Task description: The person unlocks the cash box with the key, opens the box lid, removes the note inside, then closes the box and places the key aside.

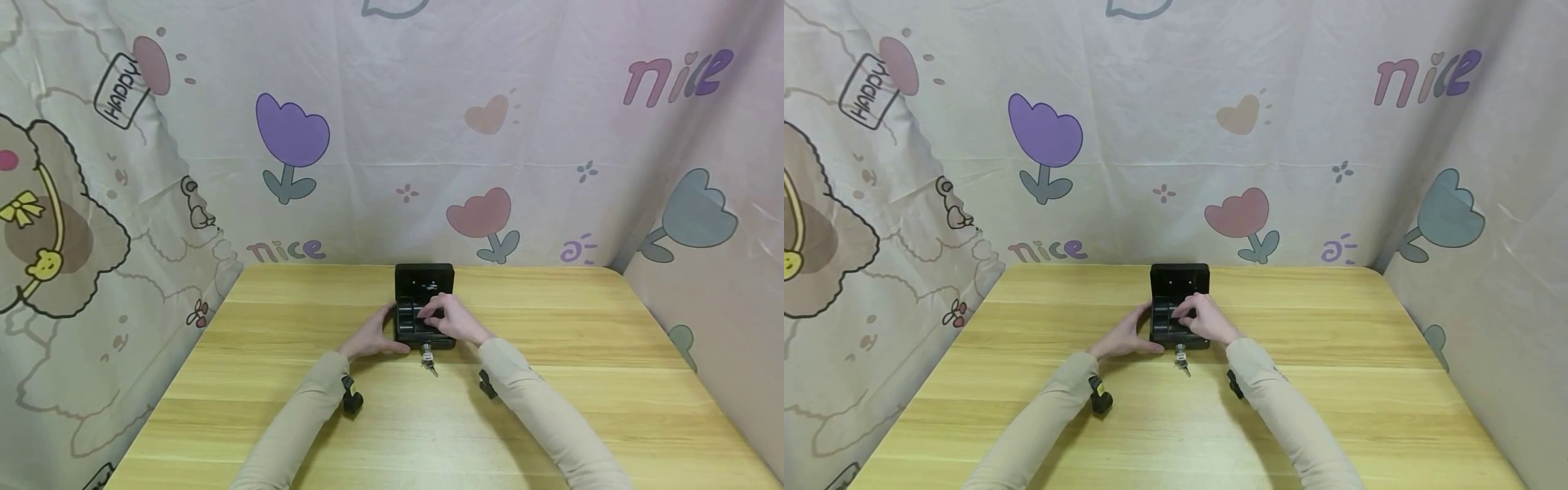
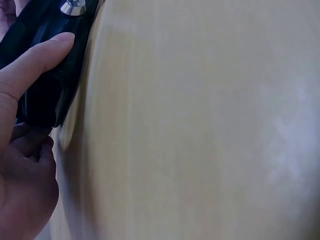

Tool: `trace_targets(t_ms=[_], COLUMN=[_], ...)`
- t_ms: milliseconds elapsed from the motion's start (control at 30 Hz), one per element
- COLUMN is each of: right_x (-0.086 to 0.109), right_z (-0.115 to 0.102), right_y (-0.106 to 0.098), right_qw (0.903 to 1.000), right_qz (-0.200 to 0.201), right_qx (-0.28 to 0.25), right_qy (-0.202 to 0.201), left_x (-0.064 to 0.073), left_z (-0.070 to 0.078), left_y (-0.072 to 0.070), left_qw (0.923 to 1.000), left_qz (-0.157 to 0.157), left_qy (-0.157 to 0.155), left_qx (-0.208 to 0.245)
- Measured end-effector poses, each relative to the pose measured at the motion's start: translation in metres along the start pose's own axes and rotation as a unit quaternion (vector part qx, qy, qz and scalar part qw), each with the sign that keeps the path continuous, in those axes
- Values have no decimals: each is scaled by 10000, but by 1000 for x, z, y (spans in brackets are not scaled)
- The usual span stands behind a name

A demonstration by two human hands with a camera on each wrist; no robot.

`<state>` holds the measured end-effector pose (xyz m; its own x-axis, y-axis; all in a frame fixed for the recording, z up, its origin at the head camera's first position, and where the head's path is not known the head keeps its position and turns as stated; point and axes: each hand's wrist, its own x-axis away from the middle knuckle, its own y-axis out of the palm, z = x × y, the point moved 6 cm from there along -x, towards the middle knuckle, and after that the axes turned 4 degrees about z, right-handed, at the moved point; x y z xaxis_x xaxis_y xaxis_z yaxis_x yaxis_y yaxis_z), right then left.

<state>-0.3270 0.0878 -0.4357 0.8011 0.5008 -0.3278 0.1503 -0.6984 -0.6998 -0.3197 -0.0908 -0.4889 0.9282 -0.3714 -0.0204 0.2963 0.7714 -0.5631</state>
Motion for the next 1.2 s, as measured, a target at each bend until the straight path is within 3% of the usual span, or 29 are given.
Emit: trace_targets(t_ms=[467, 1200], right_x=[9, 40], right_z=[-5, 15], right_y=[-23, -57], right_qw=[9996, 9989], right_qz=[226, 411], right_qx=[56, 46], right_qy=[-166, 226], left_x=[-1, 1], left_z=[-2, -1], left_y=[-1, 0], left_qw=[9999, 9998], left_qz=[-41, -171], left_qy=[101, 73], left_qx=[-84, -60])
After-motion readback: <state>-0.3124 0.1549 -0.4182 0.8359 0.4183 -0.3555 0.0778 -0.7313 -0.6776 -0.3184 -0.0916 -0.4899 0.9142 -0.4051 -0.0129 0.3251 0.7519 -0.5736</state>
